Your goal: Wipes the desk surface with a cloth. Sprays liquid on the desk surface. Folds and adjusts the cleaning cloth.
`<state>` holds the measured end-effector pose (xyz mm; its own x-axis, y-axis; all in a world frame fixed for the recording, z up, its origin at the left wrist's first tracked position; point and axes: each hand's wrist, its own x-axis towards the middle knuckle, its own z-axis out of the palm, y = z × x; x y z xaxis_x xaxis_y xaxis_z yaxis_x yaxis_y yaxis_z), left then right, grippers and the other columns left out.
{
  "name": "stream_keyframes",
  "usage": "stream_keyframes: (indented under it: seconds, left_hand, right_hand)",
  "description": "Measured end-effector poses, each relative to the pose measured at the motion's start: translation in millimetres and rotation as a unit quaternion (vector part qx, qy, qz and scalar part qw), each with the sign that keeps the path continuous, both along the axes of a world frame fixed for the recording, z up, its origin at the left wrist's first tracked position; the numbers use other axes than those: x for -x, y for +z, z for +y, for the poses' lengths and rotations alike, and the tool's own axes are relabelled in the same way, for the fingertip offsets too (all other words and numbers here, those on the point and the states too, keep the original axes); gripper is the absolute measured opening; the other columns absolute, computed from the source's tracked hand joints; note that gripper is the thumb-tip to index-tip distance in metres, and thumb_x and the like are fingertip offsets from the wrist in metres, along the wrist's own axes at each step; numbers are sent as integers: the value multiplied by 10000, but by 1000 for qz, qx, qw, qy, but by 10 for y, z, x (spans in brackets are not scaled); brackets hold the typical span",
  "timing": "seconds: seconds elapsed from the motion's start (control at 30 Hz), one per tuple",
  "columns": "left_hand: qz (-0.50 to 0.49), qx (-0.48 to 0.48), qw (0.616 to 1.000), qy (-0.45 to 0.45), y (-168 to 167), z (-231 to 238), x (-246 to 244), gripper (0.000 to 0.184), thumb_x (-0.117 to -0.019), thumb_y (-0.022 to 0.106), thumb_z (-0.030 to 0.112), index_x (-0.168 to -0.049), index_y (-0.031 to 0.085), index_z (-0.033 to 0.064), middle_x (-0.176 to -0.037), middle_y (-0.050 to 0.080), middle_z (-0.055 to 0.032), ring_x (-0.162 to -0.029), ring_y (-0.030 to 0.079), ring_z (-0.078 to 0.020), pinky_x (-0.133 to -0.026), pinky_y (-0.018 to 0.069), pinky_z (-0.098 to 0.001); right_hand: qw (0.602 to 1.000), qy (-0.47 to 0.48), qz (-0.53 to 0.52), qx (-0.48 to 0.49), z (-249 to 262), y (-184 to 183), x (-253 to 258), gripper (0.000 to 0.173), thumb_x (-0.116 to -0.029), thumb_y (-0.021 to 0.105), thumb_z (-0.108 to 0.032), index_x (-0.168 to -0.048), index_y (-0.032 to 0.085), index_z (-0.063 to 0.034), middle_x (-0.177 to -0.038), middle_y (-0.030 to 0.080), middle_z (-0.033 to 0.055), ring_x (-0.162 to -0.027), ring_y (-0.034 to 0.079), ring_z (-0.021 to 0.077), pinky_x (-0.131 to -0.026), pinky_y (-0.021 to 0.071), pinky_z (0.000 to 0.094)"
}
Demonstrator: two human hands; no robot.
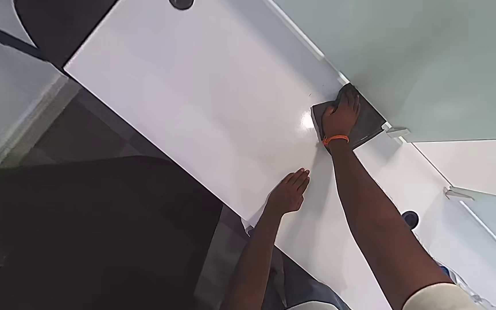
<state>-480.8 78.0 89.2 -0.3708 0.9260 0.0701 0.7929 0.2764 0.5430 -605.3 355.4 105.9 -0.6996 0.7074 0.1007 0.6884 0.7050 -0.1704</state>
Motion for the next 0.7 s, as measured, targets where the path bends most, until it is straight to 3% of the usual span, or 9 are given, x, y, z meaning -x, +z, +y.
stream_keyframes:
  seconds: [0.07,0.2,0.37,0.47,0.6,0.7]
  left_hand:
    - [-5,-24,1000,4,-29,13,-24,502,-969,425,160,-1436,546,18,-1555,490,-135,-1493,391,-265,-1205,338,-423]
    - [19,-101,995,14,-67,-21,-31,379,-988,441,157,-1248,669,3,-1496,543,-172,-1457,443,-300,-1200,358,-446]
    - [15,-198,976,88,-52,-92,-57,267,-966,515,135,-1079,732,27,-1420,606,-168,-1412,497,-318,-1199,343,-541]
    - [-10,-202,953,227,29,-382,-152,267,-953,521,94,-1092,745,50,-1405,622,-135,-1400,512,-296,-1202,331,-561]
    - [-15,-195,901,386,40,-1100,-452,318,-939,485,109,-1127,738,64,-1427,606,-140,-1423,483,-302,-1214,246,-621]
    - [-40,-188,863,468,17,-1560,-685,354,-976,422,125,-1182,705,68,-1505,536,-115,-1476,404,-270,-1244,213,-567]
  right_hand:
    - [1000,14,-9,-11,-4,-36,-53,586,-982,419,-306,-1513,483,-67,-1619,413,110,-1531,317,316,-1262,192,495]
    - [998,38,-40,-22,-247,-62,-201,631,-1025,324,-369,-1561,391,-42,-1675,299,128,-1560,241,330,-1270,152,518]
    - [995,65,-56,-45,-738,-93,-548,693,-1041,276,-426,-1596,298,-11,-1680,264,172,-1557,230,373,-1252,162,565]
    - [994,77,-63,-49,-1061,-105,-723,691,-1042,263,-428,-1594,302,-13,-1681,263,167,-1556,233,368,-1251,168,559]
    - [993,95,-62,-39,-1662,-117,-970,711,-1027,280,-430,-1597,285,-5,-1683,250,178,-1561,214,370,-1251,156,565]
    - [988,135,-60,-38,-2268,-147,-1176,728,-1020,294,-444,-1588,296,12,-1678,255,189,-1560,209,380,-1248,162,575]
